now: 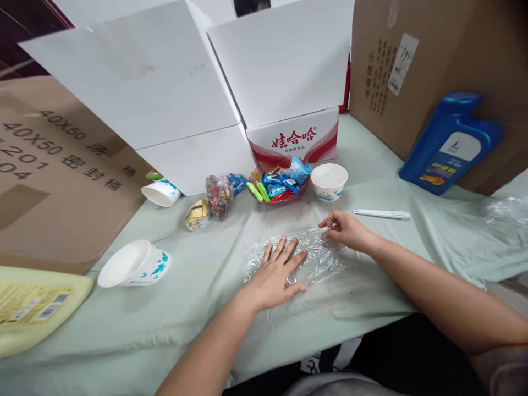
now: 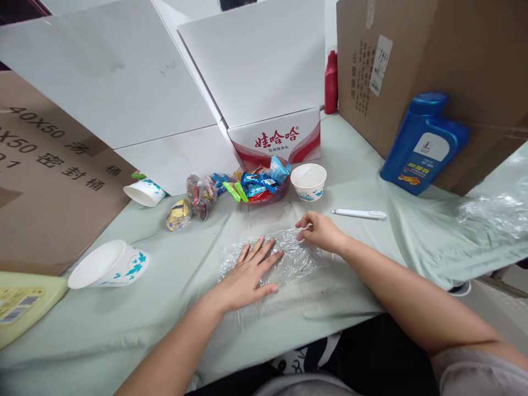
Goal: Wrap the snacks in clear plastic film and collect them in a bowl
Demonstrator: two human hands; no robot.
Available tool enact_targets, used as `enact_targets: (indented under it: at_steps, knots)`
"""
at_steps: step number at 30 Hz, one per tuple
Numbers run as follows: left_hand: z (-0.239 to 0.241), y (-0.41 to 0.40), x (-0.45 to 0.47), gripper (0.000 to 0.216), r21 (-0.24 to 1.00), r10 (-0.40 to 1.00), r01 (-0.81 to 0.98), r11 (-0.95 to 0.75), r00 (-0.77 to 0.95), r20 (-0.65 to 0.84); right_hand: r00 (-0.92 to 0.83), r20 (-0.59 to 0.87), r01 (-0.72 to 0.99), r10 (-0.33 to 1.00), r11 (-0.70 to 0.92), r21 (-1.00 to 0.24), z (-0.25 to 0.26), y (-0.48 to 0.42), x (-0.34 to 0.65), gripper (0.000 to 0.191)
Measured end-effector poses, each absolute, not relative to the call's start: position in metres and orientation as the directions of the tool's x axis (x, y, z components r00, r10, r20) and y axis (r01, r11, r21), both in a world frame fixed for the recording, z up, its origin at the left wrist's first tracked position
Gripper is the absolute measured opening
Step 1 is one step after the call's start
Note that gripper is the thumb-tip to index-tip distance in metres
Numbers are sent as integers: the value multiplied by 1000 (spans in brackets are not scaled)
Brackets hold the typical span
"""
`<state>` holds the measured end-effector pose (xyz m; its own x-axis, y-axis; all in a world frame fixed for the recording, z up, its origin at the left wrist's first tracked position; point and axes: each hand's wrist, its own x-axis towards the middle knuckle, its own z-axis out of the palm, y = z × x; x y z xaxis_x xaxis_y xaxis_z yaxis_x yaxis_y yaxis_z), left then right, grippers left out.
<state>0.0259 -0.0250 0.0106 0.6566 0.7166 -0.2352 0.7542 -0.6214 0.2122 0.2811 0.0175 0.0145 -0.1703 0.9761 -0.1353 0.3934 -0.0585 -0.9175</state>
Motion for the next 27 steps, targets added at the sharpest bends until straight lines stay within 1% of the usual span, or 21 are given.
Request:
enact_targets:
  at_steps: [1,3,6,8,10,11,13,14,15,16,17,18,19,20,21,22,24,27]
  knots:
    - [11,-25,26,73,210,716,754,-622,656,-237,-159,-147,332,976,-87,-939,13,19,280,21]
    - [11,-25,26,73,210,714,754,-623,657,-243,-137,-140,263,981,-100,-960,9,22,279,21]
    - [10,-25,25,74,219,709,748,-627,664,-236,-75,-102,195,992,-86,-977,6,27,281,17]
    - [9,-25,25,73,227,707,739,-634,673,-216,-7,-110,192,994,-106,-976,4,32,286,15]
    - [8,-25,24,73,229,708,738,-635,674,-212,60,-105,289,993,-118,-950,5,34,291,13]
    - [9,-25,24,73,228,709,741,-632,671,-217,100,-59,376,993,-93,-922,7,34,294,13]
    - [9,-25,25,73,229,711,745,-627,667,-225,136,134,580,982,30,-814,13,29,297,13]
    - [10,-25,25,74,231,711,745,-626,667,-224,92,243,660,966,123,-741,17,25,297,12]
    - [11,-25,25,75,234,711,744,-626,667,-222,-8,323,708,946,233,-667,22,19,295,11]
    - [11,-25,26,75,237,712,744,-624,667,-220,-160,356,715,921,357,-601,26,14,293,11]
    - [12,-25,26,76,240,713,745,-622,666,-221,-345,339,682,875,482,-550,30,8,290,14]
    - [12,-25,26,77,242,713,747,-619,664,-226,-525,284,624,802,590,-513,33,4,288,18]
    - [12,-25,27,77,245,714,750,-615,661,-231,-667,204,567,717,665,-486,36,0,286,22]
    - [11,-25,27,77,246,714,752,-612,659,-236,-757,116,533,643,710,-461,37,-2,285,26]
    - [11,-25,27,77,246,715,752,-611,658,-237,-797,34,532,604,727,-433,38,-3,286,29]
    - [10,-25,26,77,246,714,751,-613,660,-235,-797,-32,562,603,722,-402,39,-3,287,31]
    - [9,-23,24,78,242,710,746,-620,665,-231,-742,-125,657,659,676,-334,40,1,294,33]
    - [10,-16,14,83,227,734,776,-588,630,-252,-667,-193,741,719,616,-267,42,6,304,34]
